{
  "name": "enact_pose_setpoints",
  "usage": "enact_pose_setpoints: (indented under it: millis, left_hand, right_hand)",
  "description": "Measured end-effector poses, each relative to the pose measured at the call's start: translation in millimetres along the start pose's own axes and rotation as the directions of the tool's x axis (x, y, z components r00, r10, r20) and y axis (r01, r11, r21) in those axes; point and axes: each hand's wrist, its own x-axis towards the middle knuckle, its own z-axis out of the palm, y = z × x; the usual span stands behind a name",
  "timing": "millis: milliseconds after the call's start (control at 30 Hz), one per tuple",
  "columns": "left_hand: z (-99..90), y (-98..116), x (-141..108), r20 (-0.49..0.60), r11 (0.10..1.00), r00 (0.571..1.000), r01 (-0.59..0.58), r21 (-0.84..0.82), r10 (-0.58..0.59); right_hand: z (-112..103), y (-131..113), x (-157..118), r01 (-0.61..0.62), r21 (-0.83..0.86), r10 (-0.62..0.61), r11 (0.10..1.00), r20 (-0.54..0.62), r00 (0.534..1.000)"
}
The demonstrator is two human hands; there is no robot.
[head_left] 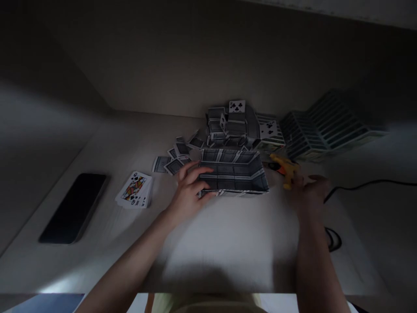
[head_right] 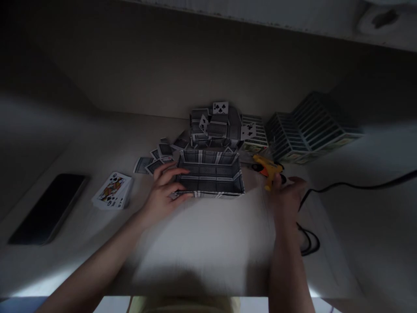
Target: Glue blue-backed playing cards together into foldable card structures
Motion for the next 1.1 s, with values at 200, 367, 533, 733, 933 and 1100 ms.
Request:
enact_pose_setpoints:
  millis: [200, 367, 533, 733, 933, 1100]
  left_hand:
    - [-1.6, 3, 1, -0.023, 1.000, 0.999, 0.023, -0.013, -0.023]
    - [-3.6, 8, 2, 0.001, 0.998, 0.998, 0.061, 0.002, -0.061]
    - [-4.5, 10, 1, 0.043, 0.996, 0.996, 0.083, 0.022, -0.084]
    - [-10.4, 10, 0, 0.106, 0.996, 0.992, 0.058, 0.074, -0.066]
    - [-22.5, 9, -2, 0.176, 0.989, 0.984, -0.023, 0.144, -0.003]
    - [-20.6, 6, -3, 0.175, 0.992, 0.984, -0.040, 0.124, 0.018]
  right_hand:
    - [-33, -80, -41, 0.439, 0.244, -0.457, 0.865, 0.021, 0.889]
    - [-37, -143, -56, 0.658, 0.379, -0.744, 0.651, 0.489, 0.455]
    - [-19, -162, -47, 0.685, 0.306, -0.662, 0.661, 0.668, 0.340]
    - [-15, -162, -39, 0.583, 0.389, -0.643, 0.713, 0.696, 0.321]
    - [-17, -164, -40, 0.636, 0.336, -0.640, 0.695, 0.692, 0.334]
    - [-14, -166, -45, 0.652, 0.392, -0.700, 0.649, 0.645, 0.308]
